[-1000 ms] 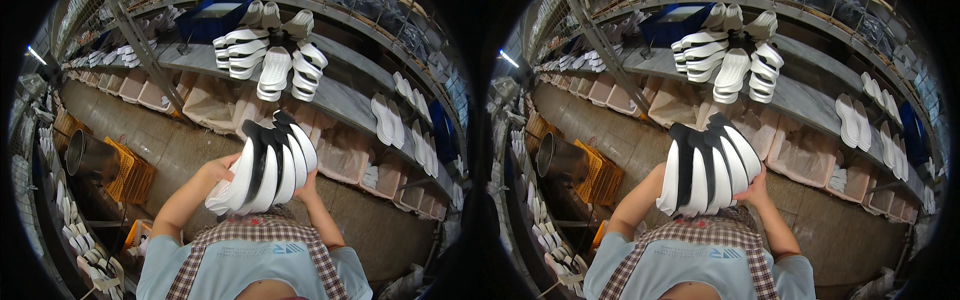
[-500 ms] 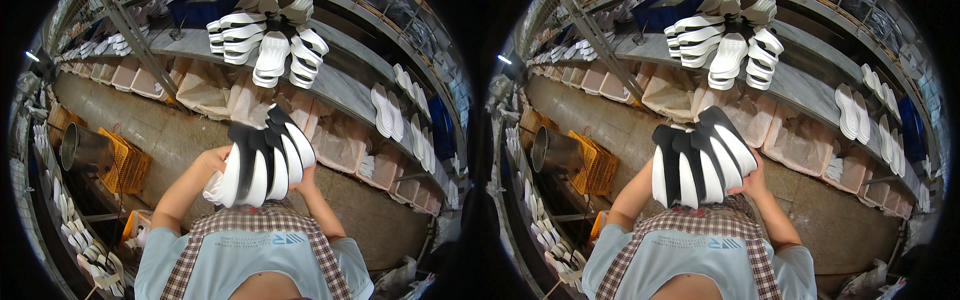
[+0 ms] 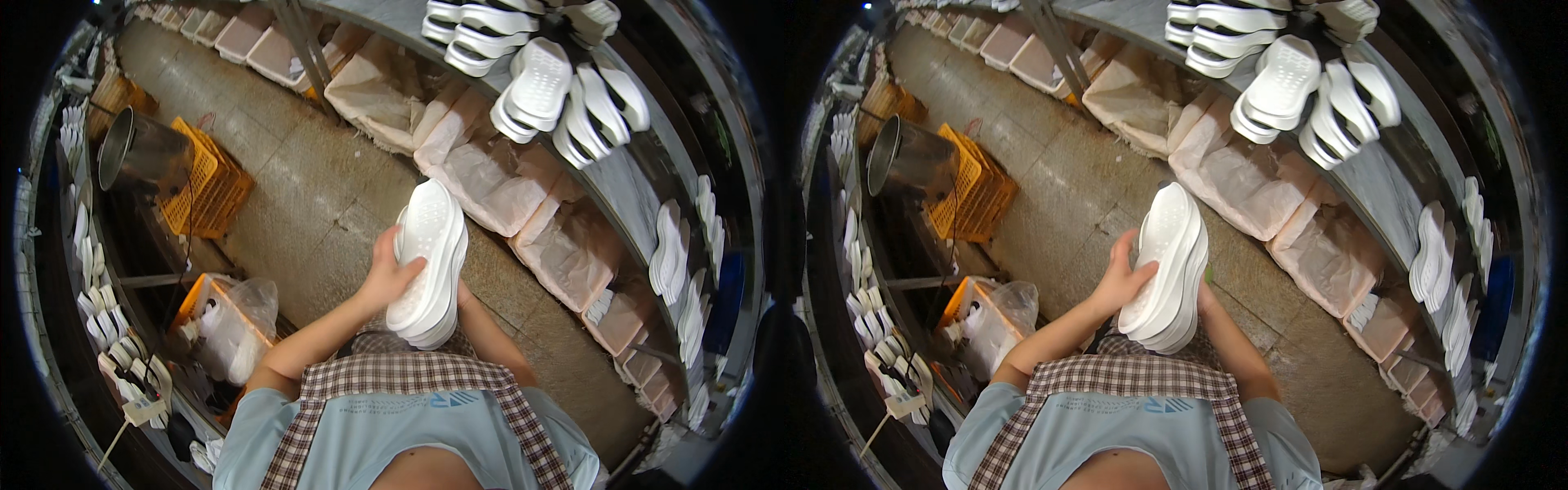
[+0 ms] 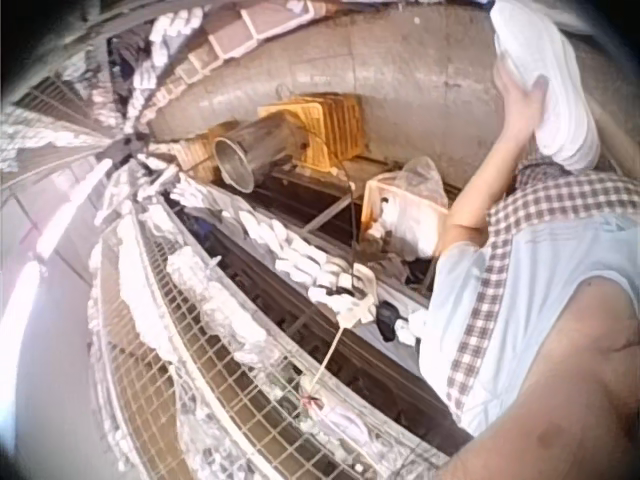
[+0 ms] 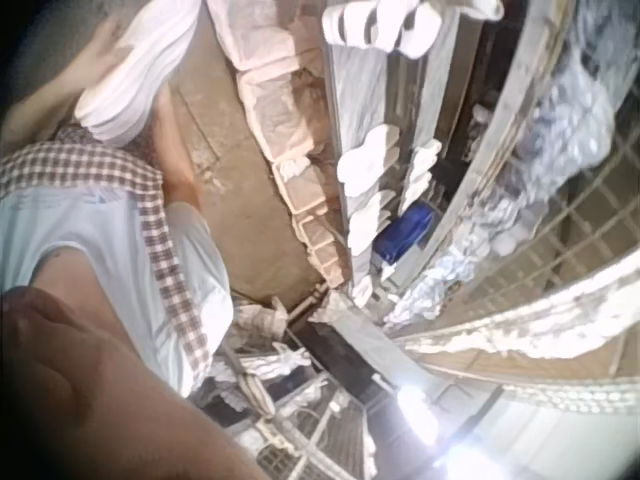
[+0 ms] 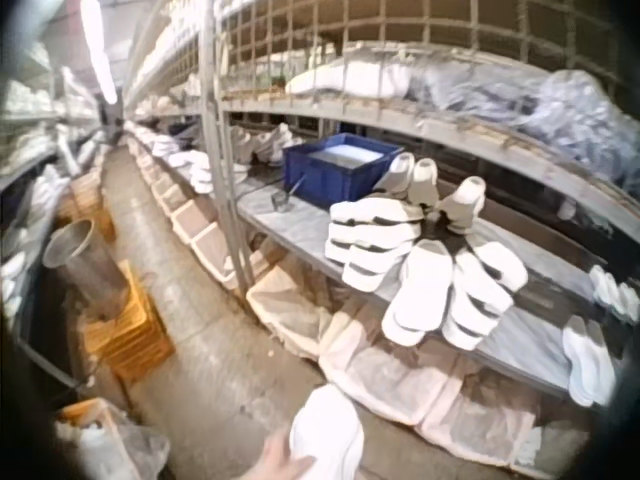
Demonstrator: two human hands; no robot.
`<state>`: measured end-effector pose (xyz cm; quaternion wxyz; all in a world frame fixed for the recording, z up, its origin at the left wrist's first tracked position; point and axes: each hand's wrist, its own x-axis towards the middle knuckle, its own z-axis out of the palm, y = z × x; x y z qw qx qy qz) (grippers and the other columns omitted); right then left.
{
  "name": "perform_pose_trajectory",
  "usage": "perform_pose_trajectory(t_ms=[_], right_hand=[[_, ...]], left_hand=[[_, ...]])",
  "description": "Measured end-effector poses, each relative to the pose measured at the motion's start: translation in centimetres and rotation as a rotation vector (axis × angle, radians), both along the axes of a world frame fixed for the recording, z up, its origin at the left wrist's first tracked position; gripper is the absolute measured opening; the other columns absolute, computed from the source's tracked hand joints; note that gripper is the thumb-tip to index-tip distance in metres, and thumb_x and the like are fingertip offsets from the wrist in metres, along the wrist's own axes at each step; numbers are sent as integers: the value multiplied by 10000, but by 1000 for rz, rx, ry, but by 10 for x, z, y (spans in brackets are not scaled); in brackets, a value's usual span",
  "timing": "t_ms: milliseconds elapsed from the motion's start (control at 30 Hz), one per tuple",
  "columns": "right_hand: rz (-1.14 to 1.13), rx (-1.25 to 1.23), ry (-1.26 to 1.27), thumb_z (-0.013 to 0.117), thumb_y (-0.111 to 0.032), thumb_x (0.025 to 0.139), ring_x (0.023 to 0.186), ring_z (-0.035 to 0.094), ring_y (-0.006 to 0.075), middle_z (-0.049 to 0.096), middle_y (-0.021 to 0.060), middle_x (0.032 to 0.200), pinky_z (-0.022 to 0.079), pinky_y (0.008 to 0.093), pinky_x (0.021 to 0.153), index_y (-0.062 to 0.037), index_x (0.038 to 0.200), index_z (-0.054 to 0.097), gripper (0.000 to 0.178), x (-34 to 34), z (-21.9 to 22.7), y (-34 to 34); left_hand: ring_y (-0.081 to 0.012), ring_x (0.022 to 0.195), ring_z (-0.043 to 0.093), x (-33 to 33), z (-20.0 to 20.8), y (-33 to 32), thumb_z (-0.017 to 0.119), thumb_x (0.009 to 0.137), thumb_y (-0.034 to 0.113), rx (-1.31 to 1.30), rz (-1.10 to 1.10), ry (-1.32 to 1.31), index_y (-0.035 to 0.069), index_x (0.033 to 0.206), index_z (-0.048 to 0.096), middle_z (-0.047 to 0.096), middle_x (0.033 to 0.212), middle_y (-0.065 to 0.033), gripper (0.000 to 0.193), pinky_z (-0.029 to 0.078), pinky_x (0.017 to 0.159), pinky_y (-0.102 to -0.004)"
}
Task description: The person writes on a clipboard, then picks up white slippers from a shelf, turns them over to inspect the soles, and stacks them. The person repeats this process with multiple slippers, placing them into a large bag.
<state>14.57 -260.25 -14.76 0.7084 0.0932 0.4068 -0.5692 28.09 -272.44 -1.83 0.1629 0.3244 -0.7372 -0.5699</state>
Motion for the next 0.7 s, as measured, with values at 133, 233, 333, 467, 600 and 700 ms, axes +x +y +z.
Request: perform_pose_trajectory(t_ms=[133,233,333,467,600,700], right_hand=[[97,92,1,240,-671,899,1261,439,266,399,133,1418,391,397,1042,-77,1428,303,798,-40,-48,-10],[155,156,106,245,-679,893,1257,444,263,405,129,1415,394,392,1038,-80,1426,312,804,-112,-80,-21],[241,251,276,251,-687,888,1253,449,260,412,125,1411,398,387,1033,-83,1423,322,810,-213,-108,-23],[315,535,511,343,-674,886,1224,476,227,481,76,1365,389,380,1027,-77,1389,392,782,-368,-137,-55],[647,330,1113,479,-533,909,1171,506,221,530,96,1299,400,341,982,-36,1348,438,664,-472,-171,-124],[901,395,1312,559,-473,889,1209,464,258,488,147,1331,371,339,1000,-7,1386,365,708,-528,-218,-176]], left_hand=[[-432,1135,486,11,11,5,676,810,315,-278,-431,-11,-39,1389,275,451,1283,-291,788,354,999,-459],[-406,1155,484,-28,-8,14,689,780,338,-171,-263,-17,-70,1372,279,456,1274,-286,828,369,996,-452],[-434,1195,431,-92,-71,15,663,810,319,-11,-96,101,-44,1406,207,390,1315,-304,833,353,1017,-427],[-444,1291,291,-198,-179,18,628,791,183,308,73,262,-37,1436,78,264,1370,-305,876,278,1069,-428],[-452,1309,257,-296,-287,26,611,761,120,487,230,357,-42,1444,-2,185,1403,-319,932,261,1083,-419],[-464,1344,191,-349,-365,17,614,775,136,694,192,237,-47,1442,22,83,1439,-345,911,236,1104,-441]])
